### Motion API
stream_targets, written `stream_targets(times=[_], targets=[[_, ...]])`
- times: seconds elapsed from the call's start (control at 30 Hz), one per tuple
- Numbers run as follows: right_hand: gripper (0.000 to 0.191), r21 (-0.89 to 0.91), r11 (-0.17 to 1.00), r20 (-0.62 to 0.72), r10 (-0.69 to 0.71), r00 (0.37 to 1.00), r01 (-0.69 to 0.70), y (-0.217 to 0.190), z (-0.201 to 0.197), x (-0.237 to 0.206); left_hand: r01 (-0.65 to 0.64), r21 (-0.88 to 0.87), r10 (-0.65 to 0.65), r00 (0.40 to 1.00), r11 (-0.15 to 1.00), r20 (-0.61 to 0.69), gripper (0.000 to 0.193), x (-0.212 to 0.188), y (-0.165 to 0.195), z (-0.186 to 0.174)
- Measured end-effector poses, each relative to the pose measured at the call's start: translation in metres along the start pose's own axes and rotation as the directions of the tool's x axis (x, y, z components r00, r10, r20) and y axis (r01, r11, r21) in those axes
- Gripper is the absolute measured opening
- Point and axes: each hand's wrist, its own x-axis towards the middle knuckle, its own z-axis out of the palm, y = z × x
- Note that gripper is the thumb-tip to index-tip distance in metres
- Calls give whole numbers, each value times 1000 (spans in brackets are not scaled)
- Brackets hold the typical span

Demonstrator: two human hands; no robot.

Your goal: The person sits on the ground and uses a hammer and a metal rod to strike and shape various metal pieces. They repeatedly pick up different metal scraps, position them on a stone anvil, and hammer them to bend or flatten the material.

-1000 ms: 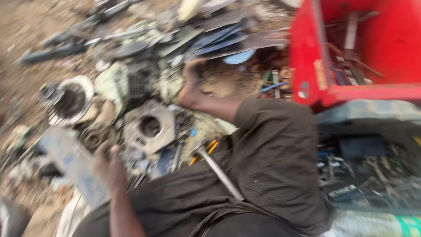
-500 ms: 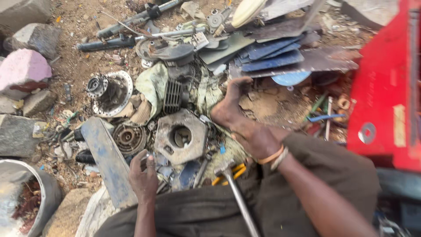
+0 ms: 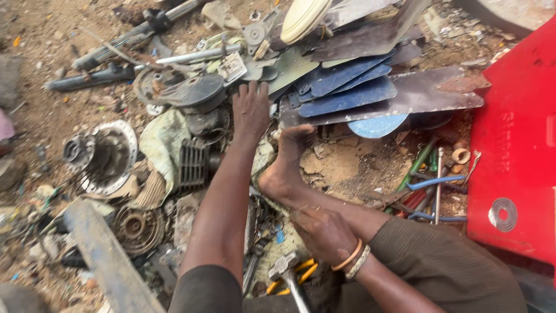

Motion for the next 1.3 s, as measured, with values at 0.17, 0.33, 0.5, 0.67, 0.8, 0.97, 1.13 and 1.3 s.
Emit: stream_targets(times=[0.17,0.33,0.5,0.67,0.8,0.97,1.13,1.3], targets=[[11,-88,995,-38,-43,998,40,21,11,2,-242,320,241,970,916,44,11,7,-11,18],[28,304,912,-237,353,905,-276,11,-19,19,-205,155,233,953,966,-191,22,-85,-3,-50],[78,883,-205,463,525,714,-422,-6,-50,24,-251,154,288,904,956,-315,27,-226,14,-160],[56,890,73,430,187,883,-449,-39,-12,-1,-93,117,140,850,989,-508,21,-332,36,-220],[60,841,24,536,98,838,-541,-64,27,-29,17,-976,-868,461,216,-184,44,-380,38,-221],[47,613,294,704,216,676,-733,-80,73,-56,-274,-820,-659,735,-503,159,39,-395,46,-219],[44,665,408,645,107,756,-625,-73,89,-62,-250,-697,-371,928,-672,26,59,-362,67,-218],[41,648,424,637,154,756,-632,-69,76,-61,-120,-800,-382,913,-588,143,60,-347,89,-213]])
